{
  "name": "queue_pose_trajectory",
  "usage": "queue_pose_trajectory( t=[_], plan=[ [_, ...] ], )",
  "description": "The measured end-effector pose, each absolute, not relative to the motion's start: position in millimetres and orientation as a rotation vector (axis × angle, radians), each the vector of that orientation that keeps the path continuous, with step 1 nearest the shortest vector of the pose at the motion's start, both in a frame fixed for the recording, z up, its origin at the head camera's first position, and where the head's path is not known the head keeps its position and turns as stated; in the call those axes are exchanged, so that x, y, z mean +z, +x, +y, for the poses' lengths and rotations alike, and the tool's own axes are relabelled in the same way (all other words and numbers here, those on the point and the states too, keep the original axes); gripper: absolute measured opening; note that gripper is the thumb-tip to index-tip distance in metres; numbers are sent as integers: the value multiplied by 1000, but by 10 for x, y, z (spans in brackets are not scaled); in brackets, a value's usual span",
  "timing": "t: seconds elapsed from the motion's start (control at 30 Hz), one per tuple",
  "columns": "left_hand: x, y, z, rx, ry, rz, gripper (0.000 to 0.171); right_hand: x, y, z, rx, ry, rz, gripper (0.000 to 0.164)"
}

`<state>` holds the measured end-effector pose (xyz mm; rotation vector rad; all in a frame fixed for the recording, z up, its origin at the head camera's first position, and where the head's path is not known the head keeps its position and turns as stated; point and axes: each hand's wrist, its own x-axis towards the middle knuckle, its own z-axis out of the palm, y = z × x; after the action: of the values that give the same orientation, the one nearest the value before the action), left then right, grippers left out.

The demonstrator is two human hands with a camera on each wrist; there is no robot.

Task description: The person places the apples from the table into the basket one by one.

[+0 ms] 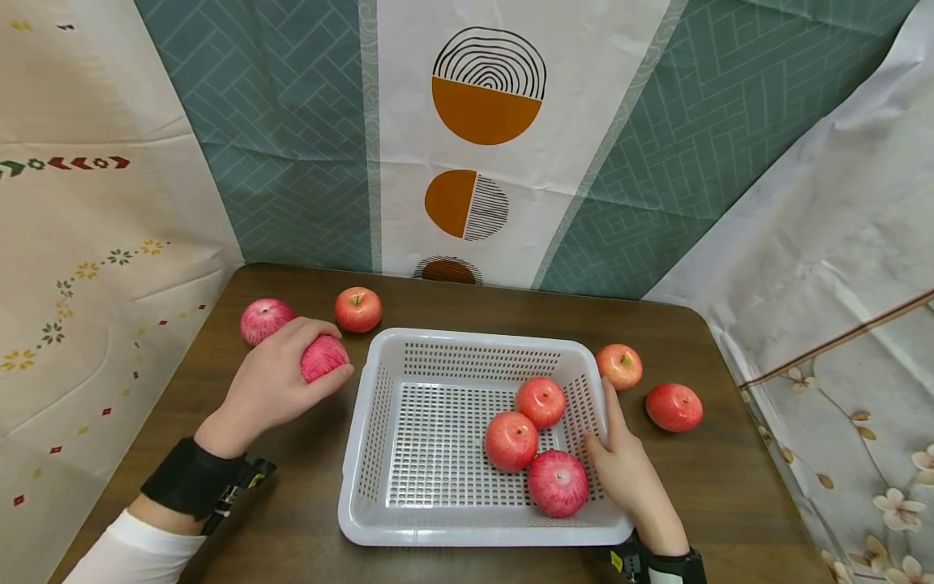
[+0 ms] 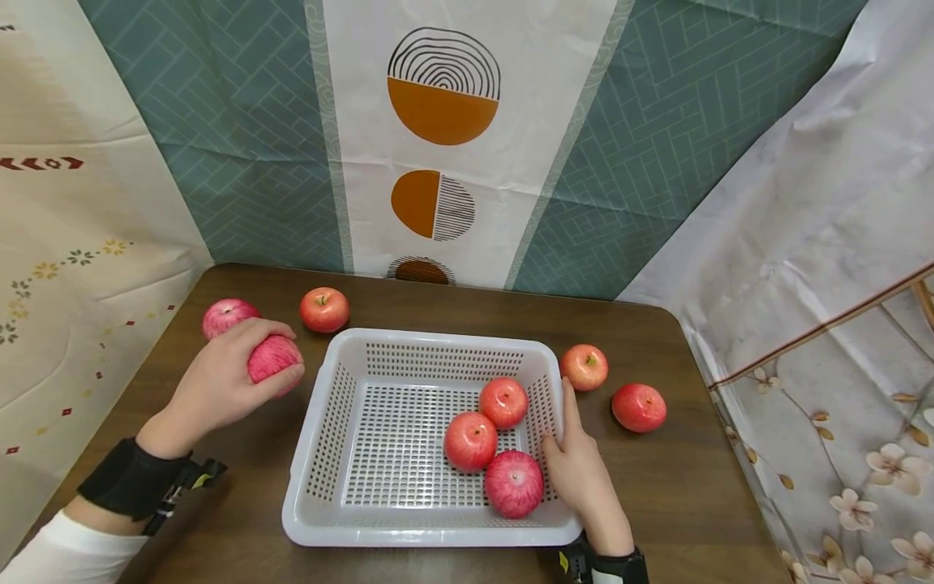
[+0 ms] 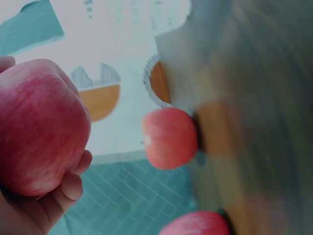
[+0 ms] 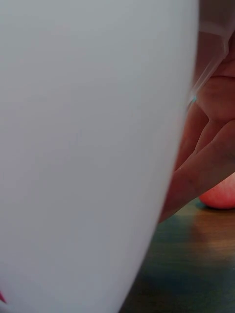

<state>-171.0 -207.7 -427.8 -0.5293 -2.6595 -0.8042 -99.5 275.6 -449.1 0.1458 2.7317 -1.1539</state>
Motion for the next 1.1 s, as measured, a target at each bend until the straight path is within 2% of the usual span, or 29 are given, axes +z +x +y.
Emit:
queue_pose_trajectory(
  t=[0.43, 0.77, 1.1],
  plan=[
    [-4086, -1530, -1680, -783, -921, -2530, 52, -4499, -998, 2765, -1148, 159, 2736, 87],
    [-4050, -1475, -1464, -877, -1168, -2660, 55, -4501, -1006, 2752, -1143, 136, 2747, 87],
    [-3934, -1453, -1126, -863, -1563, -2891, 59, -4492, -1011, 2761, -1140, 149, 2739, 86]
  ],
)
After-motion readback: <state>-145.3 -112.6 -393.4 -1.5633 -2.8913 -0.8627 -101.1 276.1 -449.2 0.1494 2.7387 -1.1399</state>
